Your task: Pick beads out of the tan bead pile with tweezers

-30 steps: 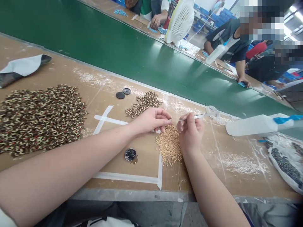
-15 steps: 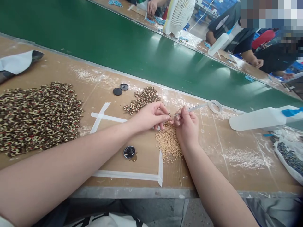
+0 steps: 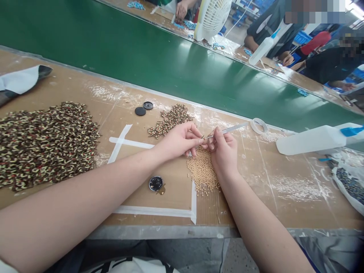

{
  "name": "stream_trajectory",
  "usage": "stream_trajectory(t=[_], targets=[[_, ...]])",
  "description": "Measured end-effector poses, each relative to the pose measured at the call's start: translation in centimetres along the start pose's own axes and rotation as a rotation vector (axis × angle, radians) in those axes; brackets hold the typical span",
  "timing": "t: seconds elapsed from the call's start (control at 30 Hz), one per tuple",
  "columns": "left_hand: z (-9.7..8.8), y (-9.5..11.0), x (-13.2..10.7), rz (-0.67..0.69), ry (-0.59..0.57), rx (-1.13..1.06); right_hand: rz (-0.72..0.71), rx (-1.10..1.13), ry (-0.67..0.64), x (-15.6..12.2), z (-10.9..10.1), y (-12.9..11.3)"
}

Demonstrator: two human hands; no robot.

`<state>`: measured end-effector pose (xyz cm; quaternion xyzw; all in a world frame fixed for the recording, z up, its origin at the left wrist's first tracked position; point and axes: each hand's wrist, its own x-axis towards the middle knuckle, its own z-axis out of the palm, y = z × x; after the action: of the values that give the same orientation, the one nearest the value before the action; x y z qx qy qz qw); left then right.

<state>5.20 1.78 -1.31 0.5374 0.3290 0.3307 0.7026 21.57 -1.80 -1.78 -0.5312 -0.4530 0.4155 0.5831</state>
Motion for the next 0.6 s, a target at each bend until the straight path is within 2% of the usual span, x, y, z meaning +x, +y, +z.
stream_trajectory(t=[0.23,0.43,0.6], targets=[[0.07,0.32,-0.26,-0.016,0.004,0.036,0.019,0.016,0.033,-0.08,0.01,-0.01],[0.03,0.18,-0.27,-0.007,0.011,0.049,-0.021,-0.046,0.002,-0.09,0.0,0.2],[0.05,-0.03,-0.31,0.01,0.017,0.057,-0.007,0.014,0.037,-0.17,0.16,0.03]])
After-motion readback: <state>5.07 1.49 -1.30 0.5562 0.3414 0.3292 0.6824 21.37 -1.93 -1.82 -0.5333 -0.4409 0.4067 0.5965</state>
